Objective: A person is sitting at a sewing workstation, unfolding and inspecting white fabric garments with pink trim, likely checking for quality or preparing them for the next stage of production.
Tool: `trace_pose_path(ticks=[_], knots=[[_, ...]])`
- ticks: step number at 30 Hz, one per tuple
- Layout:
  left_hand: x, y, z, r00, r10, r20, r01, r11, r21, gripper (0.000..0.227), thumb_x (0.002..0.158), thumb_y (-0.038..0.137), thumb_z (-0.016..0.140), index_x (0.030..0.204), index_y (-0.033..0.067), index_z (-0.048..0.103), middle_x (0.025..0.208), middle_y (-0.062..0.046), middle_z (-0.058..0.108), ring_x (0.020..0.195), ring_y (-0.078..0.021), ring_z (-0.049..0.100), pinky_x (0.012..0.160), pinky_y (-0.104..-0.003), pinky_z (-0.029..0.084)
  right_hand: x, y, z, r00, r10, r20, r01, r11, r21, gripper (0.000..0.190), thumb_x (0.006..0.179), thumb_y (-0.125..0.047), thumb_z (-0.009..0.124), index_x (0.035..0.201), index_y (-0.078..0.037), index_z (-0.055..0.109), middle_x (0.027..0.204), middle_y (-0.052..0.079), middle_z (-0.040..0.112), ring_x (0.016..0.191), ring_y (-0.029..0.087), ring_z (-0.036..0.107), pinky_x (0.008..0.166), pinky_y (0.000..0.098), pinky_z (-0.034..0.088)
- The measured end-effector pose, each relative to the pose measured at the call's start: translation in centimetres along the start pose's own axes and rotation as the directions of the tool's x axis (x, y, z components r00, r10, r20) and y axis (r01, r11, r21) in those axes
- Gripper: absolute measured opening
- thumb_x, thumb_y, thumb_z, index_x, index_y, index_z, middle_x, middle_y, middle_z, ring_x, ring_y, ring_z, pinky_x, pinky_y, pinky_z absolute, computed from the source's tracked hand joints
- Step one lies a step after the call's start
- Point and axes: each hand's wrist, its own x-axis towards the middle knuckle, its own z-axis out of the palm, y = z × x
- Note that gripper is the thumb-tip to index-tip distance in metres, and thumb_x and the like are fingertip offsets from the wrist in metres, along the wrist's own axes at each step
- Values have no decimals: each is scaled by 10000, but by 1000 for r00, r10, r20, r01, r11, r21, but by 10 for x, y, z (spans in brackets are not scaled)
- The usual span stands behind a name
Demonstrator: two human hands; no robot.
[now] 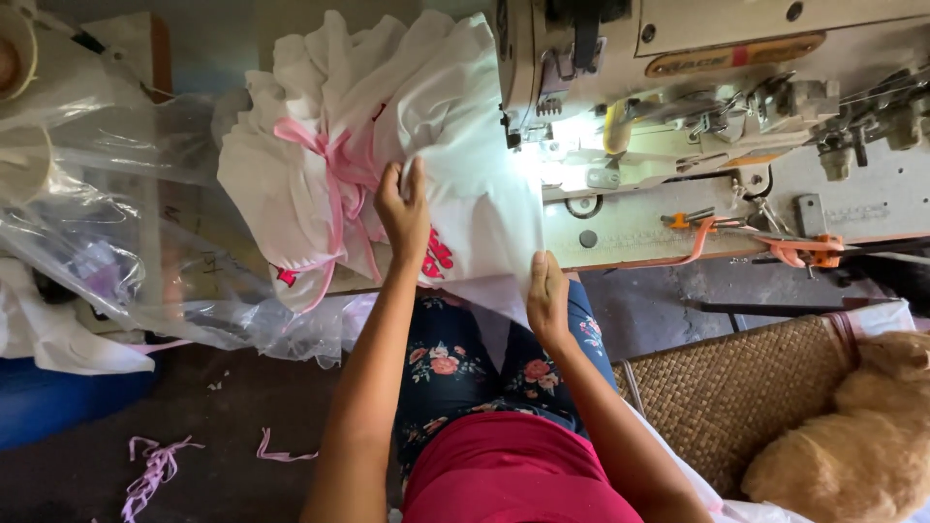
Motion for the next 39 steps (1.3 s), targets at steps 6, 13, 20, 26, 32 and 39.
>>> trace_pose_path(ticks=[6, 13, 20, 26, 32, 39], knots=[[47, -2, 12, 999, -4, 47, 9, 994, -104, 311, 966, 268, 748, 775, 86, 586, 646, -94, 549, 640, -177, 529, 666, -337, 488, 18, -14, 2, 1000, -6, -3, 6, 999, -35, 417, 1149, -305, 423, 856, -37, 553, 760, 192, 616, 754, 205, 520, 733, 407, 497], [-5, 71, -21, 996, -70, 52, 82, 960, -269, 570, 965, 213, 741, 1390, 9, 421, 1325, -241, 486, 1225, -342, 506, 1120, -466, 405, 60, -20, 24, 994, -98, -43, 98, 995, 19, 445, 1148, -336, 375, 939, 0, 580, 852, 264, 641, 818, 404, 605, 801, 523, 471], [-124, -34, -56, 987, 117, 109, -138, 968, 211, 319, 780, 66, 819, 1019, 66, 608, 914, -125, 582, 856, -382, 580, 865, -465, 462, 65, -24, 24, 990, -116, -79, 122, 991, 64, 418, 1158, -312, 372, 886, -54, 559, 790, 130, 612, 804, 187, 542, 791, 396, 502], [-86, -16, -77, 966, -252, 58, 251, 968, 25, 145, 949, 178, 744, 899, 99, 633, 790, -95, 632, 739, -231, 586, 779, -363, 491, -3, -40, 11, 991, 4, -131, 0, 999, 33, 357, 1125, -180, 493, 1163, 127, 671, 1096, 375, 666, 1139, 461, 624, 1024, 489, 501], [-41, 7, -67, 977, -214, 8, 215, 976, -30, 206, 951, 200, 756, 823, 136, 608, 706, -34, 584, 693, -154, 530, 752, -310, 488, -42, -79, -27, 996, -3, 89, -29, 934, 355, 485, 1160, -246, 287, 704, -163, 430, 489, -25, 406, 402, 79, 347, 410, 198, 338], [5, 7, -46, 991, -135, -13, 134, 988, -71, 158, 954, 158, 749, 859, 122, 629, 723, -42, 588, 708, -155, 513, 749, -325, 485, -46, -43, -25, 998, -16, 63, 2, 979, 205, 491, 1153, -203, 342, 676, -152, 443, 536, -21, 483, 501, 81, 412, 507, 209, 383]])
